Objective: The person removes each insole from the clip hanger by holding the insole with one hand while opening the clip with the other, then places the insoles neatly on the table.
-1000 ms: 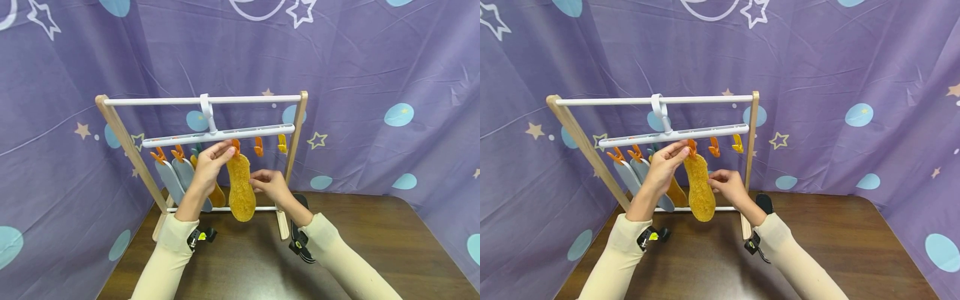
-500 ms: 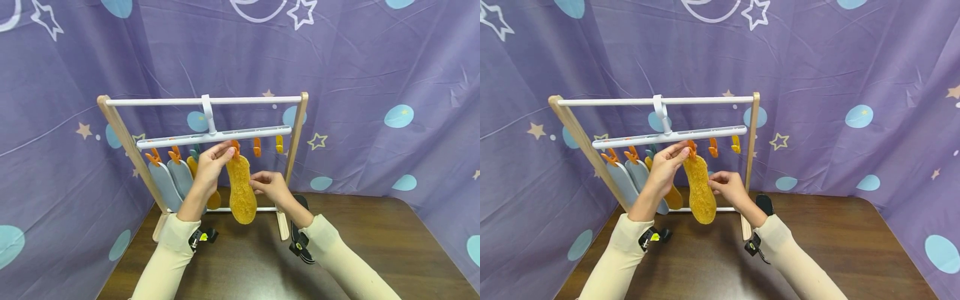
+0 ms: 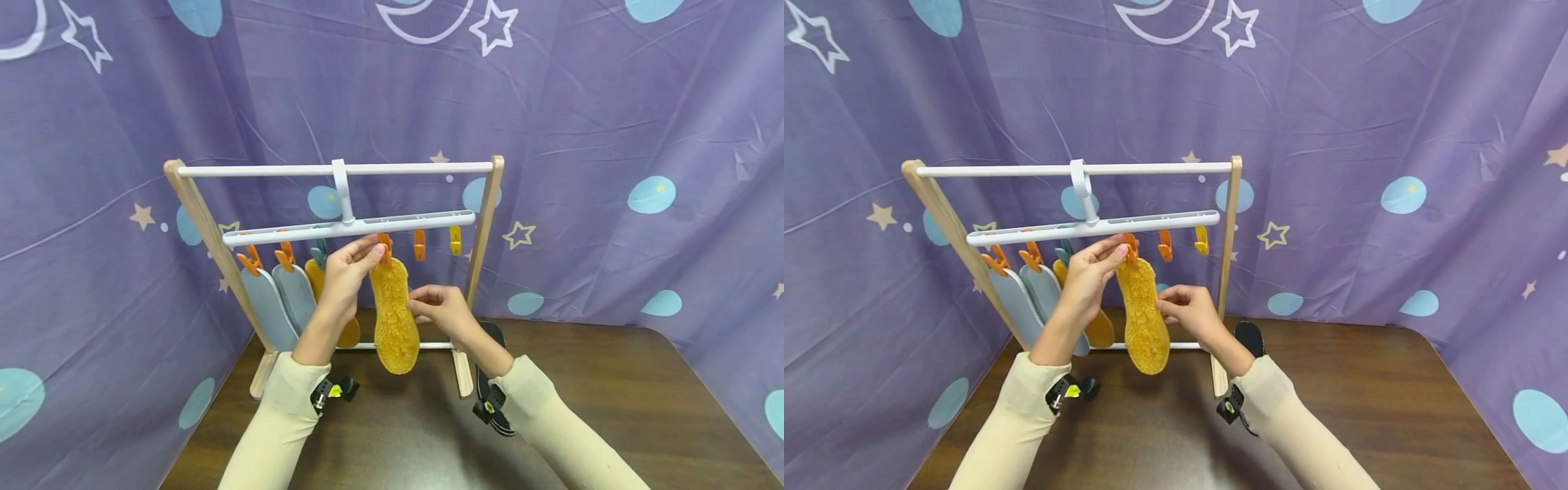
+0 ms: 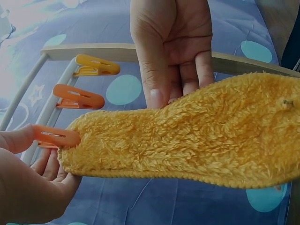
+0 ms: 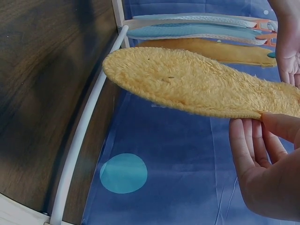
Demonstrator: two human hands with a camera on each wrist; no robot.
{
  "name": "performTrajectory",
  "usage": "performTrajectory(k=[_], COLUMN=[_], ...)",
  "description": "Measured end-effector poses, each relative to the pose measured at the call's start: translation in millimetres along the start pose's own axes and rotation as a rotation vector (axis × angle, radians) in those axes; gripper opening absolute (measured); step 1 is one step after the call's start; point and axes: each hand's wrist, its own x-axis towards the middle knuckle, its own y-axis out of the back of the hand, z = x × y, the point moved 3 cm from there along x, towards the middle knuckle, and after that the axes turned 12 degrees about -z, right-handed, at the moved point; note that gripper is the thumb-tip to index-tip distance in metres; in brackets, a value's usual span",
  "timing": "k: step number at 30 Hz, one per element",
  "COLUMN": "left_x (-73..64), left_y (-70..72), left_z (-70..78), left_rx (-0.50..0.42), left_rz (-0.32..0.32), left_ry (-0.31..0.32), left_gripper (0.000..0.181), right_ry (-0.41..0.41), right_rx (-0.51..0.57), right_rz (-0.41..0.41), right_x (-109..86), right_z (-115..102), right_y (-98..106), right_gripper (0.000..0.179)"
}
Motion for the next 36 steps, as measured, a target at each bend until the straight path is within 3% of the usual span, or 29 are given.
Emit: performTrajectory(k=[11, 21, 36], left_x=[0.2, 1.3, 2.7], left_y=[-0.3, -0.1, 0.2], left_z=[-0.8, -2.9, -3.7], left_rx=[-0.02, -0.121, -0.174], left_rz=[-0.006, -0.045, -0.047], left_ry=[0.012, 0.008, 0.036], left_gripper=[0.037, 0.037, 0.039], right_ry=[0.007, 0.002, -0.002], right_rx=[0.017, 0.007, 0.018], right_rz=[-0.001, -0.005, 0.002], right_x=[-0.1, -0.7, 0.0], right_z=[3.1, 2.1, 2.9], right_y=[1.6, 2.2, 2.2], right_gripper=[0.024, 0.023, 0.023])
